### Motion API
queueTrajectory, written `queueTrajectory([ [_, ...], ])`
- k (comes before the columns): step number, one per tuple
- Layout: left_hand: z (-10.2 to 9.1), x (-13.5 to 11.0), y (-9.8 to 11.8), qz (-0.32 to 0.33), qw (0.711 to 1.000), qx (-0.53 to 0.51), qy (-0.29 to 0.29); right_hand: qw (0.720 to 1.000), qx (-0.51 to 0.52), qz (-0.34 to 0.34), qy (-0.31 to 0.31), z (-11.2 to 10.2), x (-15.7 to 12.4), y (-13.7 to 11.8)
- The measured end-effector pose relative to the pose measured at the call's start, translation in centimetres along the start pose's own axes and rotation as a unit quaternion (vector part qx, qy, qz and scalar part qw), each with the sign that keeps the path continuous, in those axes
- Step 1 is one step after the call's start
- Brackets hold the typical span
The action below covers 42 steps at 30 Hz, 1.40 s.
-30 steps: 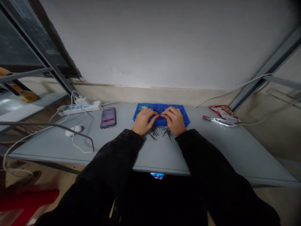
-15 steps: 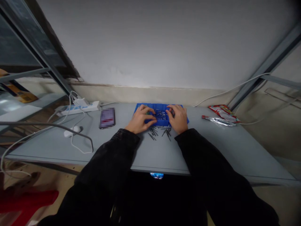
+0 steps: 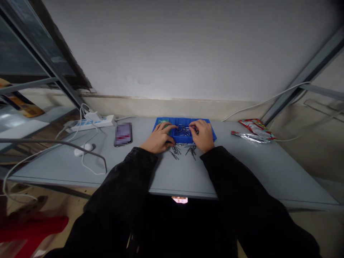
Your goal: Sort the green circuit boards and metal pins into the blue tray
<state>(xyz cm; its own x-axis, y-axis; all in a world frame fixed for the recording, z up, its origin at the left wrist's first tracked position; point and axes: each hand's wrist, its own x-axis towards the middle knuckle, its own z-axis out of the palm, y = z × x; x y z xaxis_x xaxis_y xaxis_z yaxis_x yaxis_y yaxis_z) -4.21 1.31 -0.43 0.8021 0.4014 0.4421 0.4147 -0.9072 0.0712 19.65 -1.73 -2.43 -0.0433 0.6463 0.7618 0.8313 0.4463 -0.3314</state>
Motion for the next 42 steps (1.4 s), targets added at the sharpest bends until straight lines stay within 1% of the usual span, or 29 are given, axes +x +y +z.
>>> queueTrajectory([
  [4,0.1,0.0,0.0,-0.002,1.0,-0.007,0.001,1.0,-0.003,0.001,-0.007,0.1,0.0,0.0],
  [11,0.3,0.0,0.1,-0.007,1.0,0.015,-0.015,1.0,0.01,-0.008,-0.009,-0.2,0.1,-0.6],
  [14,0.2,0.1,0.4,-0.009,1.0,-0.004,0.013,0.999,0.03,-0.033,-0.014,-0.7,0.0,-1.3],
  [18,0.3,0.5,1.1,-0.03,0.996,-0.047,0.073,0.993,0.053,-0.089,-0.056,-0.8,-0.2,-2.2],
  [21,0.5,0.7,1.5,-0.048,0.991,-0.065,0.104,0.989,0.056,-0.114,-0.078,-0.7,-0.3,-2.4],
  [27,0.7,0.7,1.5,-0.071,0.989,-0.069,0.11,0.989,0.043,-0.106,-0.092,-0.2,-0.3,-2.1],
  [33,0.6,0.7,1.6,-0.11,0.979,-0.068,0.156,0.989,0.023,-0.112,-0.093,0.0,-0.4,-1.9],
  [35,0.4,0.7,1.8,-0.105,0.979,-0.069,0.159,0.989,0.021,-0.113,-0.088,0.0,-0.4,-1.8],
  [38,0.4,0.7,2.1,-0.081,0.982,-0.071,0.155,0.99,0.021,-0.114,-0.083,0.1,-0.5,-1.8],
  [42,0.8,0.7,2.0,-0.068,0.985,-0.067,0.141,0.989,0.028,-0.121,-0.087,0.2,-0.5,-1.8],
])
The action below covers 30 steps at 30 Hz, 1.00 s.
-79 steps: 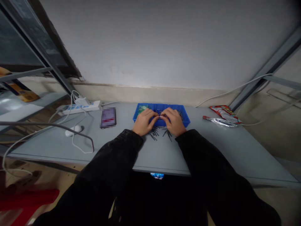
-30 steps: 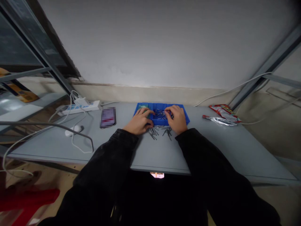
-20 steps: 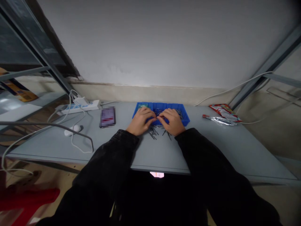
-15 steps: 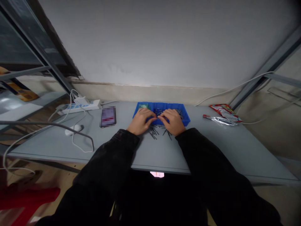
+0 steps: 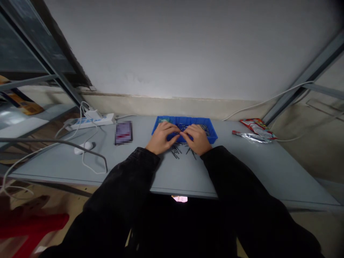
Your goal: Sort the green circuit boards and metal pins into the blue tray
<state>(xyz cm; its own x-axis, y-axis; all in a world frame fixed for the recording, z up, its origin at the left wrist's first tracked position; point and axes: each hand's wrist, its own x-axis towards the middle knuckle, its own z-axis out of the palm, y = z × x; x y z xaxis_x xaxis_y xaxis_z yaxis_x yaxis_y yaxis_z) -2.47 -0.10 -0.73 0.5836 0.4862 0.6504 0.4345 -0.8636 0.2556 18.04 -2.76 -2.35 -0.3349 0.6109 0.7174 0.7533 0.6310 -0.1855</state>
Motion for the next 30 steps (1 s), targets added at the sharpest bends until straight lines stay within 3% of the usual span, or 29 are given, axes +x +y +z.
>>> queueTrajectory([
  [12,-0.2,0.1,0.3,-0.028,0.998,-0.017,0.053,0.999,0.04,0.016,-0.001,-0.4,0.0,-0.6],
  [21,0.0,0.0,0.9,-0.04,0.995,-0.067,0.055,0.999,0.035,0.009,-0.012,0.2,-0.1,-0.1],
  [30,0.0,0.1,0.5,-0.063,0.997,-0.031,0.028,0.999,0.052,0.0,0.001,0.0,-0.1,-0.1],
])
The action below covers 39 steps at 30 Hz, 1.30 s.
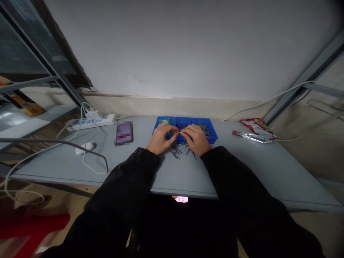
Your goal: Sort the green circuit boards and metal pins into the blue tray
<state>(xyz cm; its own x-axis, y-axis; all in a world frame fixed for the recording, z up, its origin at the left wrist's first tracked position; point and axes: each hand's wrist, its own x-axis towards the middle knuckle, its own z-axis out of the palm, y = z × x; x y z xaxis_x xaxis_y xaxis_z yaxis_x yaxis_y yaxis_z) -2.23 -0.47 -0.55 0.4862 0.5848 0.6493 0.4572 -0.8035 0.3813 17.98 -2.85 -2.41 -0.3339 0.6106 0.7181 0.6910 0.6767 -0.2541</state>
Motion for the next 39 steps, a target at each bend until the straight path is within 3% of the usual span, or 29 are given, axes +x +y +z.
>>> queueTrajectory([
  [5,-0.08,-0.01,-0.05,0.002,0.999,0.016,-0.035,1.0,0.002,-0.002,0.003,-0.16,0.11,-0.21],
  [22,0.01,-0.1,0.12,0.039,0.998,0.017,-0.037,1.0,0.011,-0.001,-0.002,-0.05,0.14,-0.37],
  [39,0.1,-0.16,-0.03,0.029,0.998,0.022,-0.045,0.999,0.034,-0.008,-0.01,-0.28,0.11,-0.48],
])
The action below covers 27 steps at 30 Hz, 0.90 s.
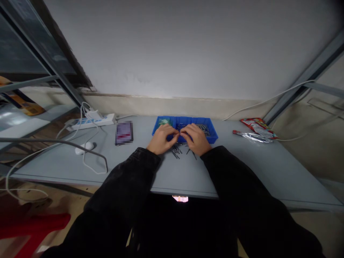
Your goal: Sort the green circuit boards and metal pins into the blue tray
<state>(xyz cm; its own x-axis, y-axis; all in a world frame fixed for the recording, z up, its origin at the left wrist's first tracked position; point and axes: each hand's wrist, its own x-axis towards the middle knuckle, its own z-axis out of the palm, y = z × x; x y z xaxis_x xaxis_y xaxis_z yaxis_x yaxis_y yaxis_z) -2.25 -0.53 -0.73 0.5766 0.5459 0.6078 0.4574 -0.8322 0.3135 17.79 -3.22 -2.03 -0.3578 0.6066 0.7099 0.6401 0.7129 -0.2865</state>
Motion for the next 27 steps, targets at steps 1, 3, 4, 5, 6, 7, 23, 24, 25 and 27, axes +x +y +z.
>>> queueTrajectory([
  [1,0.01,0.0,-0.03,-0.001,1.0,0.0,0.002,1.0,0.002,-0.002,0.0,-0.05,0.0,-0.1],
  [3,0.05,-0.01,-0.08,0.0,1.0,0.001,0.005,1.0,0.003,-0.006,-0.003,-0.07,0.01,-0.2],
  [4,0.06,-0.01,-0.09,0.003,1.0,0.001,0.007,1.0,0.003,-0.006,-0.005,-0.06,0.01,-0.21],
  [5,0.08,-0.01,-0.09,0.007,1.0,0.0,0.008,1.0,0.004,-0.005,-0.007,-0.03,0.01,-0.18],
  [6,0.09,-0.02,-0.08,0.011,1.0,0.0,0.009,1.0,0.004,-0.003,-0.009,0.0,0.02,-0.14],
  [7,0.09,-0.02,-0.07,0.014,1.0,0.0,0.01,1.0,0.003,0.001,-0.01,0.03,0.03,-0.09],
  [23,0.02,0.07,0.14,0.013,1.0,-0.005,0.004,1.0,0.013,0.009,-0.007,0.16,0.02,0.1],
  [24,0.01,0.08,0.18,0.01,1.0,-0.004,-0.001,1.0,0.009,0.011,-0.006,0.19,0.01,0.15],
  [25,0.0,0.08,0.2,0.008,1.0,-0.003,-0.006,1.0,0.005,0.013,-0.004,0.19,0.01,0.17],
  [27,-0.02,0.09,0.23,0.005,1.0,-0.002,-0.011,1.0,0.005,0.016,-0.002,0.11,0.01,0.1],
])
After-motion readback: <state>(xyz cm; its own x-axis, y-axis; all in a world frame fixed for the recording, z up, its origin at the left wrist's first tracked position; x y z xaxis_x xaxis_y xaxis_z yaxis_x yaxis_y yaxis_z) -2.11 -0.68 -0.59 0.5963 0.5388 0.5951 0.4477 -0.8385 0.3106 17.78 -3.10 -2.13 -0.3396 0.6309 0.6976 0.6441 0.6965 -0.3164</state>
